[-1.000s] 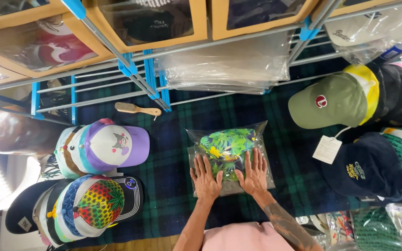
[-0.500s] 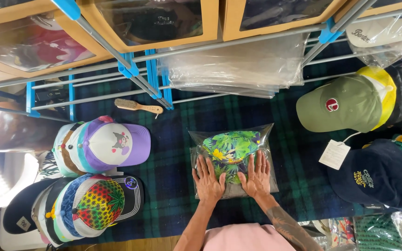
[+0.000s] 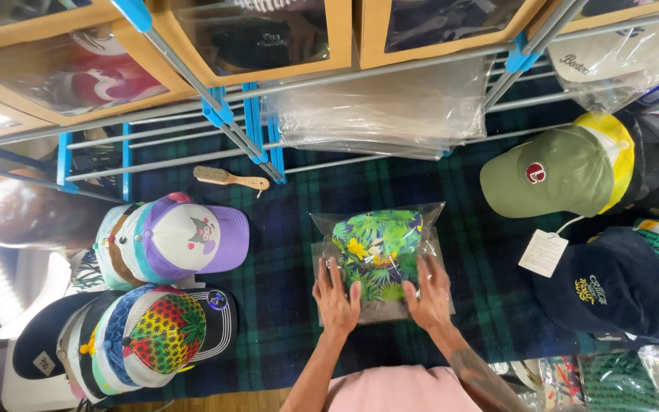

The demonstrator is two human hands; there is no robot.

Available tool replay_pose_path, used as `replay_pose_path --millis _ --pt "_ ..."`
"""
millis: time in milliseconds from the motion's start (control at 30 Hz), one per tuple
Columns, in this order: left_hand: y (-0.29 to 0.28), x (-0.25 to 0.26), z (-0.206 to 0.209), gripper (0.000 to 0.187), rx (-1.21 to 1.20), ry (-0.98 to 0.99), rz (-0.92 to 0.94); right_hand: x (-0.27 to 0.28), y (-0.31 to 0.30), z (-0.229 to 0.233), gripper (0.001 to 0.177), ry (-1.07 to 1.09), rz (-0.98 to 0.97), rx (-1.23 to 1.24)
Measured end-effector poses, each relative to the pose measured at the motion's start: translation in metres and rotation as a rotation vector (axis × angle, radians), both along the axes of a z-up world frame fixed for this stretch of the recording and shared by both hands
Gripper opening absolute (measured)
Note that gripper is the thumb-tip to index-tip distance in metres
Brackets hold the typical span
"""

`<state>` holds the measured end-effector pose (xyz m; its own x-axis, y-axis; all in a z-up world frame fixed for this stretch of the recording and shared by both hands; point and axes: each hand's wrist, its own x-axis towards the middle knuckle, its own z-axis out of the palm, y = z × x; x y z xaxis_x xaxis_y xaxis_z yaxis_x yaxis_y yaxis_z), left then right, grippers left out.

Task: The person places several baseball caps into plastic bags one by one, sealing each bag and stacking them on a shelf.

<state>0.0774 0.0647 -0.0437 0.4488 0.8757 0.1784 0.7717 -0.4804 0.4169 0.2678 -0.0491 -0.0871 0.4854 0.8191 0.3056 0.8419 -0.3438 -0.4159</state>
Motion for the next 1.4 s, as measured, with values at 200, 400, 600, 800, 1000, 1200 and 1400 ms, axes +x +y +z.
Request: replay_pose_path --millis 200,400,600,800,1000,1200,1400 --pt "0.036 -0.003 -0.001 0.076 -0.362 -0.191 0.174 0.046 -0.010 -0.033 0.051 0.291 -0.347 -0.174" --pt "0.049 -0.012 -0.022 0.033 -0.617 -0.194 0.336 0.071 -0.005 -0.047 0.015 0.606 -0.457 -0.276" --pt "0.053 -0.020 -0.031 0.032 -0.515 -0.107 0.334 0.061 0.000 -0.001 0.020 0.528 -0.411 -0.267" --pt "0.041 -0.025 0.018 0.014 -0.565 -0.371 0.364 0.054 -0.010 0.055 0.032 0.790 -0.491 -0.261" --pt "0.028 -0.029 -0.019 0.027 -0.413 -0.136 0.261 0.045 -0.024 0.033 0.050 0.797 -0.455 -0.364" --pt "0.027 -0.034 -0.007 0.012 -0.549 -0.272 0.254 0.033 -0.027 0.074 0.037 0.991 -0.356 -0.113" --pt "-0.004 -0.065 -0.002 0.020 -0.665 -0.402 0.235 0.037 -0.048 0.047 0.027 0.902 -0.410 -0.250"
